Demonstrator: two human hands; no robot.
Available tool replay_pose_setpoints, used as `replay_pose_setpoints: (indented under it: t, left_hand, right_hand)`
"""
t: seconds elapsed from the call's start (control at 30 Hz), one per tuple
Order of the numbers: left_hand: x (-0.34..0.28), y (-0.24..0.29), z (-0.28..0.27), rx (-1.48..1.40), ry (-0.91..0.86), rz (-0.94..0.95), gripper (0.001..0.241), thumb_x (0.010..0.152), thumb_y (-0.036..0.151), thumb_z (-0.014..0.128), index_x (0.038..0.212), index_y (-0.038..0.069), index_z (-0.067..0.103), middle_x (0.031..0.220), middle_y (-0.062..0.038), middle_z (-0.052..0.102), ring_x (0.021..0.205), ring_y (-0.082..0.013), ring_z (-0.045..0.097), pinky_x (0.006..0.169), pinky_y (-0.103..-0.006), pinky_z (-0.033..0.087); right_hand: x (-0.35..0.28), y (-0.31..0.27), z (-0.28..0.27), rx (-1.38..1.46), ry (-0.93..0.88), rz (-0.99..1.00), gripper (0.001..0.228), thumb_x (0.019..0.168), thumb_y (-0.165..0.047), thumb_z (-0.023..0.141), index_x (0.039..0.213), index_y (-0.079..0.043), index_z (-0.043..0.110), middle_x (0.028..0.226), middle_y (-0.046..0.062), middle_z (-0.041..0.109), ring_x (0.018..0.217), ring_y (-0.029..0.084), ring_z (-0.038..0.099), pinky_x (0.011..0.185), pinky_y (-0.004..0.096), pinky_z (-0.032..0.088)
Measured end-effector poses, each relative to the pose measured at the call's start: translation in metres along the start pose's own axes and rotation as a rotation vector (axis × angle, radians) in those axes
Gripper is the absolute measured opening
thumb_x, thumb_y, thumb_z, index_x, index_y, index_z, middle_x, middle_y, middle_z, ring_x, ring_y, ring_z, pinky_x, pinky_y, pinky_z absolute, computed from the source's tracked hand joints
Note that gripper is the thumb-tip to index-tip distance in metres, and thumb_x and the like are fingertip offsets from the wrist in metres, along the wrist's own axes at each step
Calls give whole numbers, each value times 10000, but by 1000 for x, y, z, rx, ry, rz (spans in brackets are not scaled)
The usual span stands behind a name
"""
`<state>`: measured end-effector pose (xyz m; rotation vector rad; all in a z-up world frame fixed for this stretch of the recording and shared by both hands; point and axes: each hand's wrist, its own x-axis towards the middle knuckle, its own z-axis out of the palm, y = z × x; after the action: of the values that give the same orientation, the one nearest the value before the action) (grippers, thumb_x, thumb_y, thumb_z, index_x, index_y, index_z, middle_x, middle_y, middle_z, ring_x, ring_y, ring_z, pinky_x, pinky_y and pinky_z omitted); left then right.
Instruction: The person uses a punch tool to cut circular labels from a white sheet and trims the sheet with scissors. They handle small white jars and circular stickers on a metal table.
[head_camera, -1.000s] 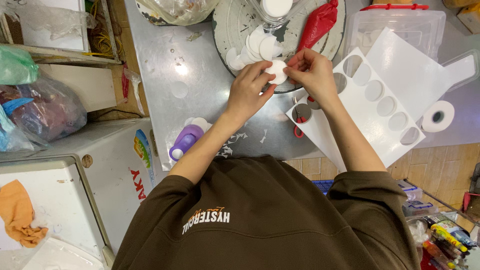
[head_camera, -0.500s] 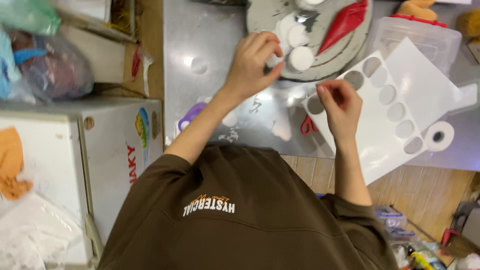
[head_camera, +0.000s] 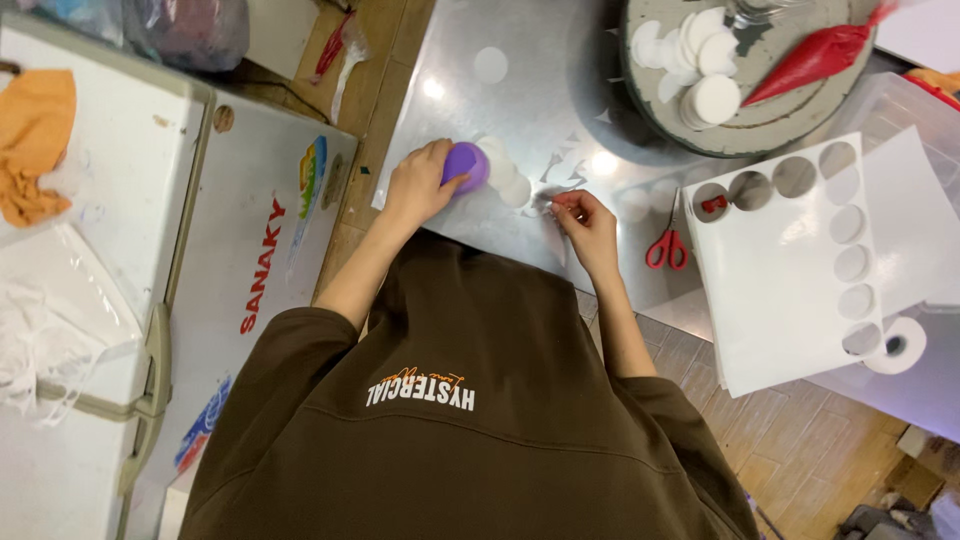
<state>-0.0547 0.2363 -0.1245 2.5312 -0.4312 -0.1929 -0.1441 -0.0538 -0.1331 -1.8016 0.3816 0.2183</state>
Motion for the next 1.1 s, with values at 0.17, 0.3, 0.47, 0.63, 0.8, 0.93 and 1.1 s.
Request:
replay_pose_setpoints:
  t: [0.17,0.3,0.47,0.63,0.8,0.93,1.1]
  left_hand:
    - [11,-23,-26,-125,39,-82,396,905,307,830,1143,42,656,1025,-168,757,909,-333,756,834,-446,591]
    - [60,-49,-40,-105,68,-151,410,908,360,808,1148,64,656,1058,-158,744,927,-306,757,799,-431,602]
    - [131,-63,-21,124,107,116,438,893,397,850,1181,114,681,1020,-175,736,891,-403,712,763,-514,553]
    - [167,-43,-5,9,93,195,520,824,396,873,1189,102,649,1110,-152,704,1014,-368,671,788,-490,542]
    - [150,-46,-31,-148,91,298,516,887,365,855,1240,76,613,1334,-99,611,1218,-326,597,968,-438,526]
    - [113,-65,-63,-191,99,345,427,934,304,809,1255,83,634,1485,-117,532,1292,-349,557,1033,-443,499]
    - [68,-96,-80,-269,-58,308,317,950,280,766,1188,96,664,1463,-102,574,1308,-337,590,1066,-446,496]
  right_hand:
    - [4,6,1,34,-27,-33,144,945,-122,745,1049,-22,734,851,-23,695,695,33,552,599,196,439]
    - [14,11,6,-168,-8,-29,192,912,-122,781,1084,-39,758,893,22,722,768,84,615,689,230,498]
    - [67,-1,44,-404,-22,-233,380,779,-113,858,1138,-57,748,1137,112,667,965,224,682,843,347,579]
    - [114,-27,99,-641,-33,-356,554,619,-162,956,1087,-65,676,1120,117,657,1070,322,608,889,416,518]
    - [132,-38,132,-939,-120,-252,594,523,-161,967,1028,-103,660,1063,75,664,1040,310,609,815,456,483]
    - [141,-42,131,-972,-251,-111,457,566,-162,958,921,-141,670,1050,54,673,1050,291,617,831,434,487]
    - [130,-40,121,-830,-275,16,354,723,-162,907,959,-122,645,909,71,711,921,298,685,775,442,523]
